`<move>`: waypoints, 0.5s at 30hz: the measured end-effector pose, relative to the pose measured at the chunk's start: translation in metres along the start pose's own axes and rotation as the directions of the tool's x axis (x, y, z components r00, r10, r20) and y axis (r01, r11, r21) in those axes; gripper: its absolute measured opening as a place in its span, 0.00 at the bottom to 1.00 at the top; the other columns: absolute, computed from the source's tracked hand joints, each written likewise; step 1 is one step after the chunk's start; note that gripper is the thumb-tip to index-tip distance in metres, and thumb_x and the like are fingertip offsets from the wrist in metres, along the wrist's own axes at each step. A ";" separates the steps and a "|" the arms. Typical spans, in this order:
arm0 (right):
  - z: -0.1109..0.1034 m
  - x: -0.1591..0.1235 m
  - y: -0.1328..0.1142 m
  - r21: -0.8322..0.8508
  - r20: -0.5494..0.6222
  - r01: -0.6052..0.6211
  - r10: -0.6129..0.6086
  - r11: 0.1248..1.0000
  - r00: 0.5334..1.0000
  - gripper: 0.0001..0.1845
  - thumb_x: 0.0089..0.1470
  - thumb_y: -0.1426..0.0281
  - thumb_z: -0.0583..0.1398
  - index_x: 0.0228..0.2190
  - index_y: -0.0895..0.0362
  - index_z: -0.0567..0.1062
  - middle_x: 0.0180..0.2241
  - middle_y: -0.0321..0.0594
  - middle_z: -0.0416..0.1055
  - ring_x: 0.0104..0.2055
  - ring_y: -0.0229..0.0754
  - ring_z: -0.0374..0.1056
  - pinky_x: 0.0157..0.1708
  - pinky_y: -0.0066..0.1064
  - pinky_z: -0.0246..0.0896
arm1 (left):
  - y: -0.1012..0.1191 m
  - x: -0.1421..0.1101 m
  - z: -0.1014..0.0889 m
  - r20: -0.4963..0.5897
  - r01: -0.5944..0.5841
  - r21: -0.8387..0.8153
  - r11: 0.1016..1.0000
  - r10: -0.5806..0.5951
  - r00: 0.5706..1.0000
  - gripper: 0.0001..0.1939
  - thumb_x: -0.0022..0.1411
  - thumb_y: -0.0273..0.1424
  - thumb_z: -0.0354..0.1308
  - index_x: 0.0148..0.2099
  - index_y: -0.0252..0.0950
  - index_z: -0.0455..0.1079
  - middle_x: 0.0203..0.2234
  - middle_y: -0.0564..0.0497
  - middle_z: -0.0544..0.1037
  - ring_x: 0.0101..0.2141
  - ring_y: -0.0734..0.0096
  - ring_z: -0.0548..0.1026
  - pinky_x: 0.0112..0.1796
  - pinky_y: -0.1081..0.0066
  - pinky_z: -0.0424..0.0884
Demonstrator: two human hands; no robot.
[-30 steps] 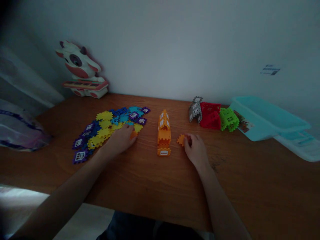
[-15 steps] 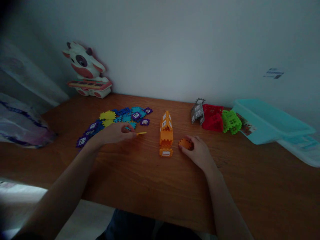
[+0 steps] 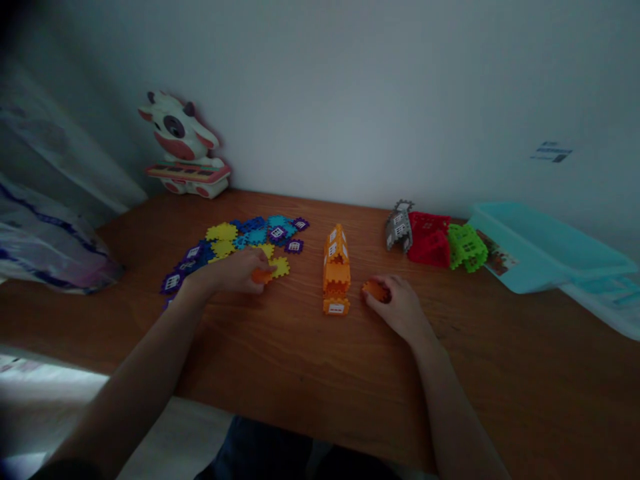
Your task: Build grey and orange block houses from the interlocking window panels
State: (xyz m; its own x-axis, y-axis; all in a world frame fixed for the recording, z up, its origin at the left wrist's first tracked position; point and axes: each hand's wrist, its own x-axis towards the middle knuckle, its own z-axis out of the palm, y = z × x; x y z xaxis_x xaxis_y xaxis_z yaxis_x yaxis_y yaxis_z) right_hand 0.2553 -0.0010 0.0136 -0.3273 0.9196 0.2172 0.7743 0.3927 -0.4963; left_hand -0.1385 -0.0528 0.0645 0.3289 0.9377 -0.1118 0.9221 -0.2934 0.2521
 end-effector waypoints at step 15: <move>0.005 0.002 0.003 0.001 -0.047 0.068 -0.067 0.998 0.997 0.20 0.53 0.51 0.61 0.38 0.54 0.79 0.41 0.50 0.77 0.43 0.57 0.74 0.45 0.49 0.69 | 0.029 -0.009 -0.014 0.227 0.058 0.129 0.990 -0.087 0.970 0.18 0.56 0.39 0.57 0.45 0.36 0.79 0.38 0.40 0.81 0.37 0.52 0.78 0.36 0.63 0.70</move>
State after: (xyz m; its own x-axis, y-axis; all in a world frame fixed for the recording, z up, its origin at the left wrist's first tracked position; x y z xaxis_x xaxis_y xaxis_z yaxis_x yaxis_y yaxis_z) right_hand 0.2540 0.0017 0.0084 -0.3530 0.8898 0.2893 0.7500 0.4540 -0.4811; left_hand -0.1179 -0.0669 0.0858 0.2855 0.8929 -0.3483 0.9583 -0.2601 0.1188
